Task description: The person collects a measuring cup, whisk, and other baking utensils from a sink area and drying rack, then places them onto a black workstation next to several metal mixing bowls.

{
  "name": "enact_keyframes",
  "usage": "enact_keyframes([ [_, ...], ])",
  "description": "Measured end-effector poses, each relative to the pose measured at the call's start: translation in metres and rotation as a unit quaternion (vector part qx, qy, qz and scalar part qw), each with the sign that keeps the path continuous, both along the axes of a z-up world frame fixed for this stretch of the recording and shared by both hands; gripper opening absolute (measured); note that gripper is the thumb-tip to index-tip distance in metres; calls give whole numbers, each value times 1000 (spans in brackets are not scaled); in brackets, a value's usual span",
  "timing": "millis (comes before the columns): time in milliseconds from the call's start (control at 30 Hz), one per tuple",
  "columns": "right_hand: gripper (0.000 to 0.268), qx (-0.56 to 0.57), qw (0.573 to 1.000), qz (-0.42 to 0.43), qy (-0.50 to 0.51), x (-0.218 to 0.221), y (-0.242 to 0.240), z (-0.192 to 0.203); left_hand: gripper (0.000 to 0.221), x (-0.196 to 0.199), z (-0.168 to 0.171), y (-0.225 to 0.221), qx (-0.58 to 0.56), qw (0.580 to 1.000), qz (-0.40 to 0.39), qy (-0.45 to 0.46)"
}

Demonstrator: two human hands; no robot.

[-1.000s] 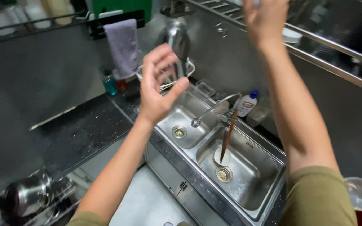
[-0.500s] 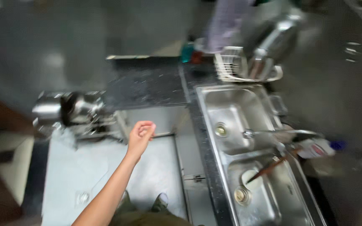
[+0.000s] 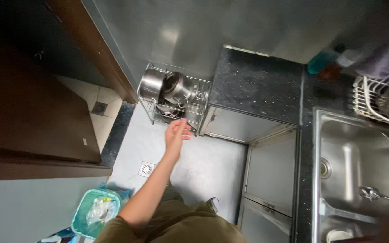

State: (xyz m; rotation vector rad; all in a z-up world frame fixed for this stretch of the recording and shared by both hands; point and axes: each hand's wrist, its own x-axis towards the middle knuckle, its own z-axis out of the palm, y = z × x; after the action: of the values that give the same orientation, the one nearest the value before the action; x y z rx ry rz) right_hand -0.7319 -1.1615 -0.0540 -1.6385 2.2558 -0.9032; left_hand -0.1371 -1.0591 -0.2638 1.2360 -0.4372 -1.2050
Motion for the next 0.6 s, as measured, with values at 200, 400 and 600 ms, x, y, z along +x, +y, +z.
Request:
enact_keyframes([
  [200,26,68,965,254,13,361,11,-69,25,120,-54,-19,85,994,-5,-74],
  [400,20,220,858,429,-178,514,-30,-309,15,198,-141,-19,146,971,-34,-185],
  [600,20,357,826,414,-137,598,-59,-541,9,217,-239,-31,142,976,19,-166],
])
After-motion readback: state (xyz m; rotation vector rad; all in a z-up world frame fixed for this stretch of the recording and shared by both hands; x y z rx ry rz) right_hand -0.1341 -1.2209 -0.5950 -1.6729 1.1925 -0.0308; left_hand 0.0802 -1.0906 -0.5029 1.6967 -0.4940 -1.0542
